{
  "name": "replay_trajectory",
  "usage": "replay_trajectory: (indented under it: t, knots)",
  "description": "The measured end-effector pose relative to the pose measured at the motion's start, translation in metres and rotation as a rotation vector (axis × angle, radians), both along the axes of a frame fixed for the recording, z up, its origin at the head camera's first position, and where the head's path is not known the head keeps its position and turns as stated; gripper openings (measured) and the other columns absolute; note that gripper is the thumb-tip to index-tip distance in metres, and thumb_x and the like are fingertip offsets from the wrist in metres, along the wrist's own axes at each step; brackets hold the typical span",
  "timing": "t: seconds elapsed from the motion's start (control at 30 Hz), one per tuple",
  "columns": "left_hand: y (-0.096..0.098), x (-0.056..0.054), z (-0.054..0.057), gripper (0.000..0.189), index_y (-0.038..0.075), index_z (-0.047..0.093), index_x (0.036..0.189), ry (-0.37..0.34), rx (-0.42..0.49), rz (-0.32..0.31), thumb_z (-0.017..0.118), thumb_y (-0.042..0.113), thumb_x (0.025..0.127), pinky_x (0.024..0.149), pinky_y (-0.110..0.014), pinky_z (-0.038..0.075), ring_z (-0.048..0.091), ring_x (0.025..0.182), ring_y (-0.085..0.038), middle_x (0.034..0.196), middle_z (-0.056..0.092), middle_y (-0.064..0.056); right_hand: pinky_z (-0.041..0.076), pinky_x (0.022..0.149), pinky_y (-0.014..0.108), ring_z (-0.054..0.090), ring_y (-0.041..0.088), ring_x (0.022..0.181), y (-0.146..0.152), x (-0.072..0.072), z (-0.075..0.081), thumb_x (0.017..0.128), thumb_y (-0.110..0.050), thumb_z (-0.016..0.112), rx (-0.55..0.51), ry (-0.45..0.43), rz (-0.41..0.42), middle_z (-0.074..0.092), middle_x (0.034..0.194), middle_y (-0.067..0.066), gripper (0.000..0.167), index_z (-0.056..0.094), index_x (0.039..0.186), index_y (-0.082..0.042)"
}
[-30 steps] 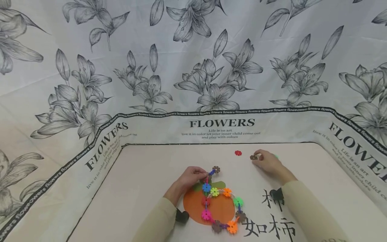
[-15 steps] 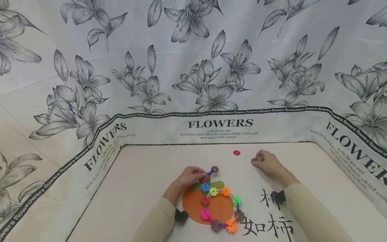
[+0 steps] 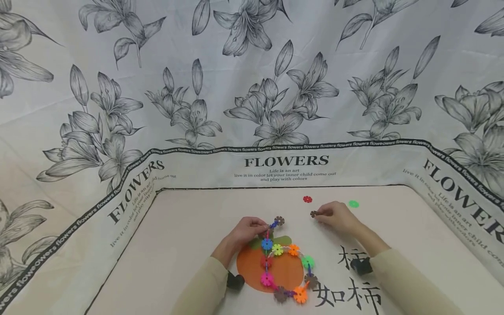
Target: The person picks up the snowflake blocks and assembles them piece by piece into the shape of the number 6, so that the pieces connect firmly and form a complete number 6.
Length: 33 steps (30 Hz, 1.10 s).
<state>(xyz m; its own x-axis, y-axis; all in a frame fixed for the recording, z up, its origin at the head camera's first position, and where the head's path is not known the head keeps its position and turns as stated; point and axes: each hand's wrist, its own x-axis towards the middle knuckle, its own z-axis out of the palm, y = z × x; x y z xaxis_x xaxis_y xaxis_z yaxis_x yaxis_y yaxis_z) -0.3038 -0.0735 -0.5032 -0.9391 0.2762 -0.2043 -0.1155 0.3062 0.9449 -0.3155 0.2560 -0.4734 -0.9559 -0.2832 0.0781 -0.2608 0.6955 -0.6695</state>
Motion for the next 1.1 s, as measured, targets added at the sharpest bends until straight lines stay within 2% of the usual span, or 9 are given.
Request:
replay_trajectory:
  t: [0.27,0.67,1.1]
  knots:
    - [-0.001,-0.001,-0.002,0.016,0.005,0.075,0.102,0.019,-0.007,-0.014,0.068,0.020,0.100,0.083,-0.030,0.049,0.064,0.084,-0.017,0.088,0.074,-0.003,0.056,0.066,0.024,0.065,0.015,0.076,-0.026,0.005,0.000,0.092,-0.010,0.076,-0.050,0.005,0.080,0.074,0.092,0.003,0.010,0.078,0.099,-0.003]
    - [-0.002,0.000,-0.003,0.017,0.005,0.074,0.104,0.037,-0.017,-0.027,0.067,0.021,0.101,0.091,-0.035,0.048,0.064,0.087,-0.017,0.091,0.075,-0.003,0.054,0.067,0.024,0.064,0.014,0.073,-0.055,0.006,-0.004,0.091,-0.008,0.075,-0.075,0.048,0.210,0.074,0.085,0.002,0.009,0.078,0.095,-0.001]
    - [-0.003,0.001,-0.006,0.016,0.005,0.074,0.104,0.050,0.013,-0.021,0.067,0.019,0.101,0.089,-0.034,0.049,0.065,0.085,-0.016,0.089,0.075,-0.003,0.055,0.069,0.025,0.064,0.011,0.073,-0.067,0.000,-0.009,0.091,-0.008,0.074,-0.038,0.064,0.247,0.074,0.087,-0.001,0.007,0.078,0.096,-0.004]
